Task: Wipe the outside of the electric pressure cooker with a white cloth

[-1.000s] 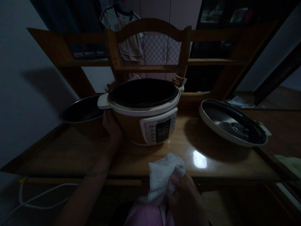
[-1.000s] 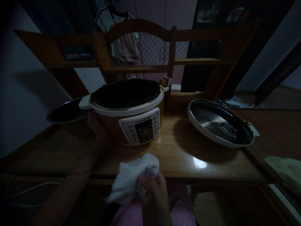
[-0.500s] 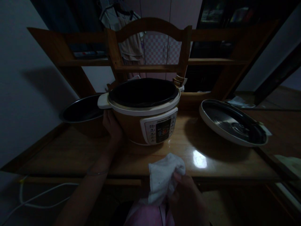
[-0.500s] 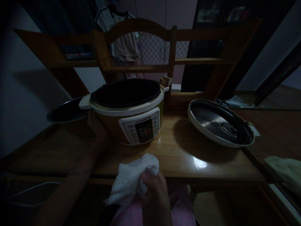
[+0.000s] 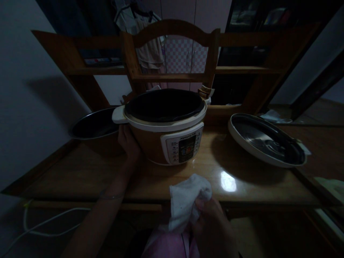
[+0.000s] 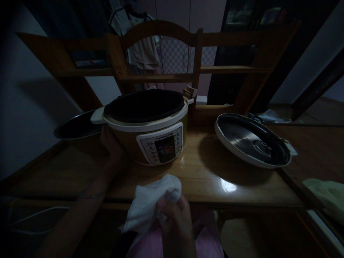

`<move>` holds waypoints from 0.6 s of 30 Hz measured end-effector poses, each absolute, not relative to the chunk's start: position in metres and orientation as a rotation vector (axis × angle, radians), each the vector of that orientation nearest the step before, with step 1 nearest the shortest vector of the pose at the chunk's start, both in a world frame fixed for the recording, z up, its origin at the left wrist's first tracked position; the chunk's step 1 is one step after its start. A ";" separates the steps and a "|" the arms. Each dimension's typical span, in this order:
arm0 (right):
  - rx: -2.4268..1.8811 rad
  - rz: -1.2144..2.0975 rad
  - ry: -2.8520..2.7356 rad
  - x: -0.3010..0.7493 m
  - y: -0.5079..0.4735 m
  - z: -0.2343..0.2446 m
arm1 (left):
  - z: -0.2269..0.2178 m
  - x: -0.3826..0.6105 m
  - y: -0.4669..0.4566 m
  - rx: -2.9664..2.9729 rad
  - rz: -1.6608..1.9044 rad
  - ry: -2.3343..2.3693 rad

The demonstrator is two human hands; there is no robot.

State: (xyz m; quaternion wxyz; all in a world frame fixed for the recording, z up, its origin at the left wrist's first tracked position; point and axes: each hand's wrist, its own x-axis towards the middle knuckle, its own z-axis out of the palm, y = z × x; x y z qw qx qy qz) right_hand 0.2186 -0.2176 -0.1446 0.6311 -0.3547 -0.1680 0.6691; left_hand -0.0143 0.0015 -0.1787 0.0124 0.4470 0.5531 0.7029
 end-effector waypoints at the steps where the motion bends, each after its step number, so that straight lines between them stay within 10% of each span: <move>1: -0.816 1.562 -0.366 0.220 -0.217 -0.143 | -0.179 -0.014 0.001 1.397 2.196 1.724; 18: -0.855 1.617 -0.317 0.221 -0.218 -0.139 | -0.182 -0.016 0.005 1.413 2.239 1.684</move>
